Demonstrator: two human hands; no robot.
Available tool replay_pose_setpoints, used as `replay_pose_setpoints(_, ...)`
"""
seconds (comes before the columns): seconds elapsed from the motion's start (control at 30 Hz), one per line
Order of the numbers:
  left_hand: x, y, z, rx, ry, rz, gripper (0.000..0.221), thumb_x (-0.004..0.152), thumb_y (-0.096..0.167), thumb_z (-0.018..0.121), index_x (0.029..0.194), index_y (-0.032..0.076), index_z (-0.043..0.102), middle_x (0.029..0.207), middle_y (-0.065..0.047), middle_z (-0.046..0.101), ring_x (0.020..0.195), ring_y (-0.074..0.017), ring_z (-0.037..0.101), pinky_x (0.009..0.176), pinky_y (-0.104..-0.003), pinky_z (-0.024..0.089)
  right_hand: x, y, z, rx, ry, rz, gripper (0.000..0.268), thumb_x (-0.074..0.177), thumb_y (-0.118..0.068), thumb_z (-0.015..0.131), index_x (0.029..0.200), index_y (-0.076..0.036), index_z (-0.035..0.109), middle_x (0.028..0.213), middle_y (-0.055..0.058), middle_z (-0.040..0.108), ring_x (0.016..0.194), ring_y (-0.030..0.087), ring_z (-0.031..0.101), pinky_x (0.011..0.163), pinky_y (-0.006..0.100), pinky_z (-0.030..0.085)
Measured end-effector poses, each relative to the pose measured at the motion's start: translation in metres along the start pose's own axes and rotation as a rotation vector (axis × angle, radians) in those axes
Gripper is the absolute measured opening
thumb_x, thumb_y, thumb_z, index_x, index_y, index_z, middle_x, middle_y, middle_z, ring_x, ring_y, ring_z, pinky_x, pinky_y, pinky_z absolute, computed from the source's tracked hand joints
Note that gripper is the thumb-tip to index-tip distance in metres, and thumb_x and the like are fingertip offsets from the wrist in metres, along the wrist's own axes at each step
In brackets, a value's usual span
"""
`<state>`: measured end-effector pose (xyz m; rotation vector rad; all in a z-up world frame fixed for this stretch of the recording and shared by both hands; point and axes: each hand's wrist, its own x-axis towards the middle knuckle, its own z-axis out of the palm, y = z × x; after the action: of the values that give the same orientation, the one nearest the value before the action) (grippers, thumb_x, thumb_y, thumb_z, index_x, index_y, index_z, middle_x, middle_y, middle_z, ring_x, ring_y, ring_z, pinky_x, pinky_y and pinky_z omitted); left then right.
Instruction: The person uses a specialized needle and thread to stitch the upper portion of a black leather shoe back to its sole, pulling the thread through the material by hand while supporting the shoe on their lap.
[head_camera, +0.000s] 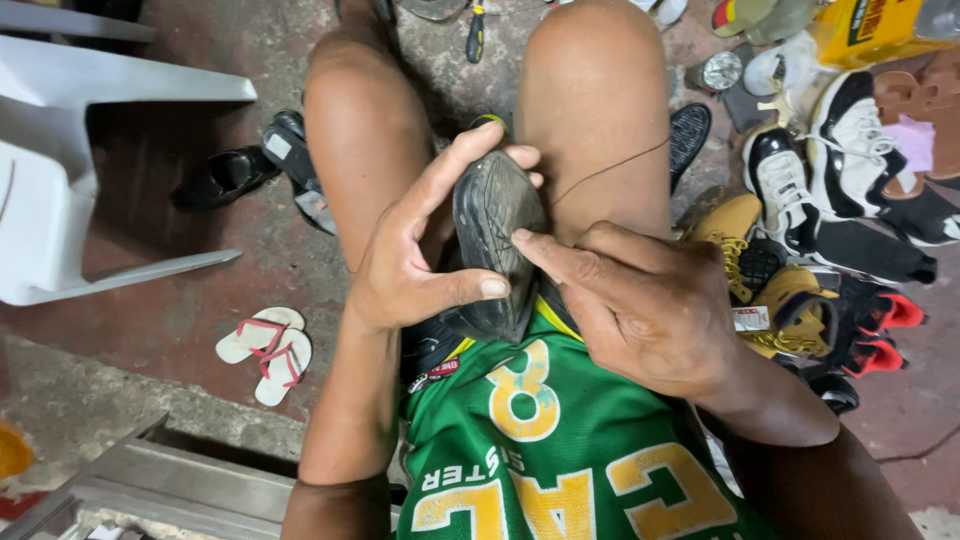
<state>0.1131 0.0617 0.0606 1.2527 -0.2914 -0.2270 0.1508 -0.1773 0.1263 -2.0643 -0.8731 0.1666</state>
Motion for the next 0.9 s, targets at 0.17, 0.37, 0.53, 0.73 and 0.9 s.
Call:
replay_pose_setpoints(0.17, 0.011, 0.019, 0.006, 0.397, -0.031, 0.061, 0.082, 0.092, 0.013, 0.075, 0.160, -0.002, 0.032, 0.148, -0.018, 0.054, 0.138, -0.0242, 0.056, 0.123, -0.034, 0.040, -0.004, -0.006, -0.025, -0.124, -0.056, 0.000, 0.044, 0.087, 0.003, 0.075, 0.129, -0.011, 0.070, 0.076, 0.004, 0.056, 0.058, 0.016, 0.057, 0.053, 0.035, 0.046)
replay_pose_setpoints(0.37, 0.026, 0.022, 0.008, 0.468, -0.089, 0.069, 0.068, 0.099, 0.017, 0.078, 0.154, 0.000, 0.042, 0.145, -0.017, 0.060, 0.132, -0.0253, 0.063, 0.117, -0.032, 0.047, -0.003, -0.004, -0.048, -0.289, -0.170, -0.061, 0.045, 0.084, -0.002, 0.075, 0.128, -0.010, 0.070, 0.071, 0.004, 0.051, 0.054, 0.018, 0.053, 0.049, 0.037, 0.042)
replay_pose_setpoints(0.53, 0.034, 0.016, 0.017, 0.582, -0.073, 0.096, 0.064, 0.094, 0.019, 0.084, 0.147, 0.004, 0.051, 0.143, -0.016, 0.062, 0.130, -0.0290, 0.065, 0.112, -0.034, 0.051, -0.008, 0.002, -0.061, -0.314, -0.259, -0.032, 0.044, 0.083, -0.006, 0.077, 0.127, -0.009, 0.071, 0.069, 0.002, 0.052, 0.049, 0.015, 0.050, 0.041, 0.034, 0.040)
replay_pose_setpoints(0.73, 0.044, 0.008, 0.023, 0.631, -0.039, 0.078, 0.068, 0.092, 0.023, 0.086, 0.151, 0.007, 0.055, 0.139, -0.014, 0.064, 0.125, -0.0288, 0.067, 0.107, -0.034, 0.054, -0.011, 0.021, -0.057, -0.367, -0.295, -0.012, 0.042, 0.082, -0.006, 0.075, 0.124, -0.006, 0.073, 0.065, 0.001, 0.052, 0.040, 0.014, 0.045, 0.032, 0.033, 0.035)
replay_pose_setpoints(0.9, 0.050, 0.016, 0.021, 0.628, -0.120, 0.205, 0.071, 0.092, 0.021, 0.083, 0.150, 0.005, 0.046, 0.145, -0.019, 0.059, 0.130, -0.0339, 0.063, 0.111, -0.039, 0.052, -0.018, 0.016, -0.065, -0.378, -0.346, -0.004, 0.050, 0.084, -0.008, 0.072, 0.133, -0.009, 0.066, 0.081, 0.006, 0.055, 0.052, 0.017, 0.050, 0.037, 0.036, 0.036)
